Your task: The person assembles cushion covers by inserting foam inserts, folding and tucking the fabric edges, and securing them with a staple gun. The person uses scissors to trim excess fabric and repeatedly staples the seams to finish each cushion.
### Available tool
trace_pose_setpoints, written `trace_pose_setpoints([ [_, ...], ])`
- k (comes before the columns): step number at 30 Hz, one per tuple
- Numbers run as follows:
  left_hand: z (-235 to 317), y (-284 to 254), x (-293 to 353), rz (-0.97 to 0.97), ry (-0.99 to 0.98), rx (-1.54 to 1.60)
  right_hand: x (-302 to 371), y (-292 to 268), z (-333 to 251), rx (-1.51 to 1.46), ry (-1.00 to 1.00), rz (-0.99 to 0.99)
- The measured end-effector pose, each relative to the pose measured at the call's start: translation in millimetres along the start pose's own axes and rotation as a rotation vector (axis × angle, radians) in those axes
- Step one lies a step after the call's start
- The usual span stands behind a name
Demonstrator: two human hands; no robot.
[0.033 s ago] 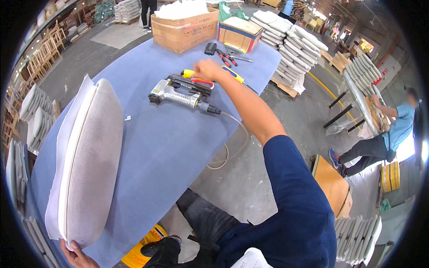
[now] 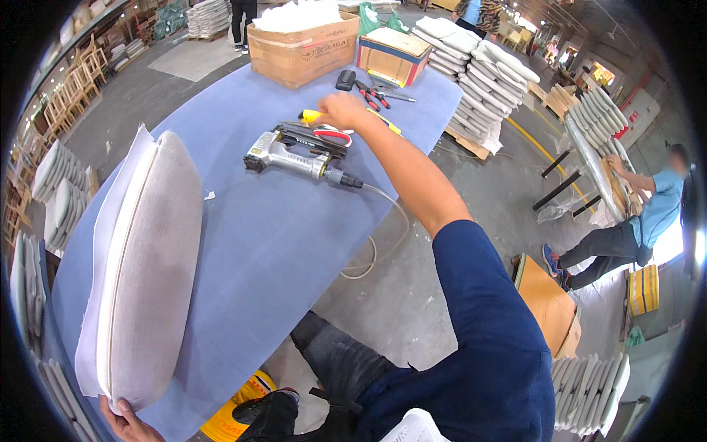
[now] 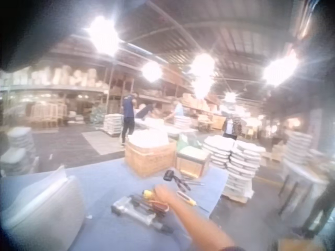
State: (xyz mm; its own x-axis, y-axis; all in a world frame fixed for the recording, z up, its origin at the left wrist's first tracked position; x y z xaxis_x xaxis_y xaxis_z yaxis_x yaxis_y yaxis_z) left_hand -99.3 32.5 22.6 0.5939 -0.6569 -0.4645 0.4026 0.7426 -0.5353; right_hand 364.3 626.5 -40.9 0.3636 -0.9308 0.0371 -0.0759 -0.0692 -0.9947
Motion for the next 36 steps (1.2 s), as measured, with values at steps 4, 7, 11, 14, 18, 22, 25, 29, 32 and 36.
trace_pose_setpoints([
  [4, -2.4, 13.8, -0.4, 0.010, 0.011, 0.038, -1.3, -41.6, 24.3, 0.174, -0.052, 0.435],
  [7, -2.9, 11.9, 4.0, 0.055, 0.021, -0.004, -7.3, -8.0, 12.5, 0.007, -0.080, 0.083],
  [11, -4.0, 10.6, 3.4, 0.016, 0.004, -0.017, -5.1, 40.1, 23.8, 0.007, -0.082, -0.059],
  [14, -1.2, 15.4, 1.7, -0.018, 0.048, -0.020, -3.9, 43.5, 34.4, 0.005, -0.074, -0.059],
  [18, 5.3, 17.2, 7.0, -0.005, 0.040, -0.004, 1.8, 21.5, 21.3, 0.075, -0.032, -0.068],
  [22, 8.2, 17.8, 11.7, -0.025, 0.027, 0.022, 2.7, -5.7, 11.9, 0.210, 0.006, -0.011],
  [25, -29.2, 0.0, 30.0, 0.004, -0.078, 0.017, -12.6, -22.5, 3.1, 0.109, -0.021, 0.080],
  [29, -25.7, 34.5, 31.9, -0.062, -0.075, -0.029, 13.2, -85.3, 62.7, -0.149, -0.353, 0.449],
  [32, 33.4, 33.8, 34.0, -0.118, 0.062, 0.056, 78.6, -122.4, -21.8, -0.489, -0.477, 0.183],
  [36, 58.8, 42.4, 33.2, 0.063, 0.382, 0.036, 195.3, -179.0, -138.3, -0.300, -0.709, 0.217],
])
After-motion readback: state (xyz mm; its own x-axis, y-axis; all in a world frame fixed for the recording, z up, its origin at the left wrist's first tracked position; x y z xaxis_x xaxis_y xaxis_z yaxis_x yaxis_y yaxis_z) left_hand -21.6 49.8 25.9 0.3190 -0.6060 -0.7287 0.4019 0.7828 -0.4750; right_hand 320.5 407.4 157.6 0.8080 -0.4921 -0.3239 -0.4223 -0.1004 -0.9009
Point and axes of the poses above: each hand's wrist, its own x-axis away from the middle knuckle, its own y-axis out of the palm, z = x × y, the point moved 7 cm from there along -x, towards the middle knuckle, and after that the axes turned 7 degrees about -z, right-handed, at the moved point
